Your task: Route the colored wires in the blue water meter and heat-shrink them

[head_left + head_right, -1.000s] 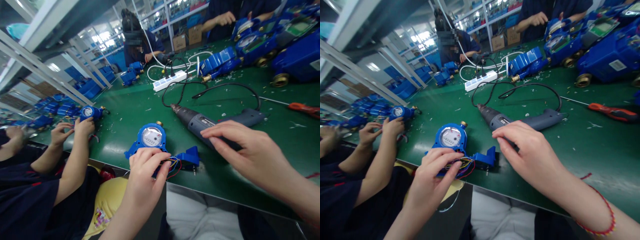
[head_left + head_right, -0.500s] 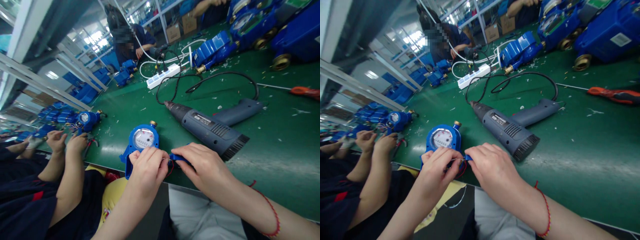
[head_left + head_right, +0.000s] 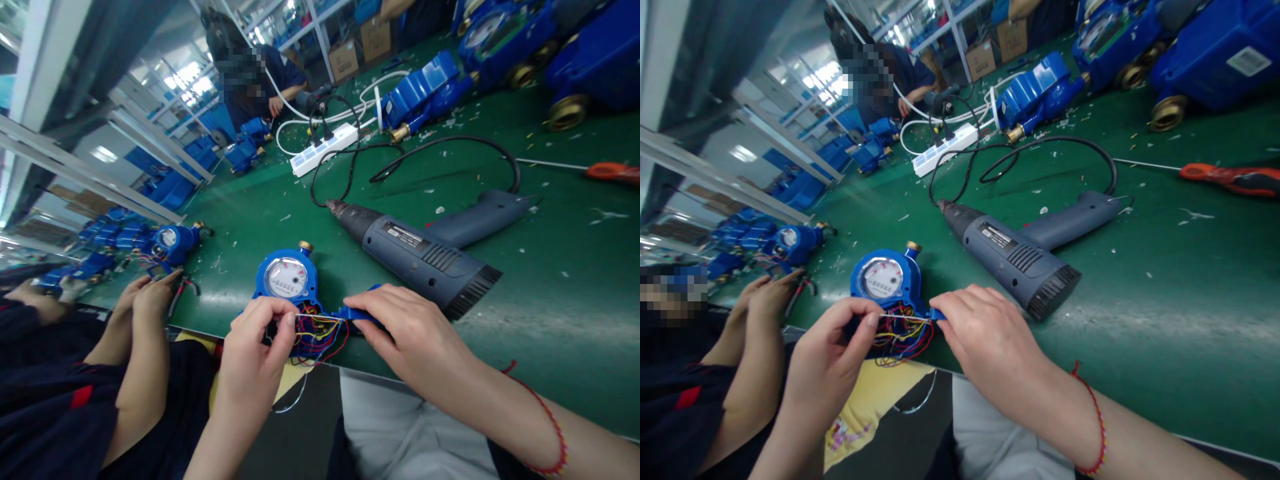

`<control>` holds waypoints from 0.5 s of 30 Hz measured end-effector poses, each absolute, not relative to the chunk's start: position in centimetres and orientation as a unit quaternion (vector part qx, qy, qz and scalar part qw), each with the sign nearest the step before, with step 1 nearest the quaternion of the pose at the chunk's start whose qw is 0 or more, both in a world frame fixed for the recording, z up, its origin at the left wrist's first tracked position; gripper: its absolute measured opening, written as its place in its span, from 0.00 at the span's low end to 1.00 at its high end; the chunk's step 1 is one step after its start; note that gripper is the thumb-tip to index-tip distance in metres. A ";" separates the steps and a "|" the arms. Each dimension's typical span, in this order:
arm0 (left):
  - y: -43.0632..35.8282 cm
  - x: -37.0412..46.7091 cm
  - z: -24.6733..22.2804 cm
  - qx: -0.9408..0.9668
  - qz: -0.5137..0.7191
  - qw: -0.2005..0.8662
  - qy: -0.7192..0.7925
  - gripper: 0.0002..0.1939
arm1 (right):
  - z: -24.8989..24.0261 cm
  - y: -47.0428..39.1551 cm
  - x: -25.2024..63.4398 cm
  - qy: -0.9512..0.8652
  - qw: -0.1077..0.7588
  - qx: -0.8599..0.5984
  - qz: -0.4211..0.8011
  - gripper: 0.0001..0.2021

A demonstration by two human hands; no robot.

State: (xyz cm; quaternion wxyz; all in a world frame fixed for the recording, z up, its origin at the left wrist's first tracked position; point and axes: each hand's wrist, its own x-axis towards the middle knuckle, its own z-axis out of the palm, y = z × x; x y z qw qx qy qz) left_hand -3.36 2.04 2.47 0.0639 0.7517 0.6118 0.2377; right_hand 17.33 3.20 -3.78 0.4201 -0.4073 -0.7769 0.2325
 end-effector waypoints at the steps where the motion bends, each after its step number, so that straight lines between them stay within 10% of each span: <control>1: 1.9 -3.6 2.5 0.732 0.261 0.071 0.625 0.06 | -3.8 3.2 17.4 -0.777 0.420 -0.407 0.234 0.09; 9: 1.1 -3.4 2.8 0.685 0.383 0.046 0.617 0.09 | -2.0 3.7 18.0 -0.779 0.364 -0.416 0.295 0.08; 15: 1.3 -2.8 2.4 0.790 0.250 0.082 0.553 0.04 | 3.1 7.7 16.3 -0.852 0.060 -0.468 0.227 0.06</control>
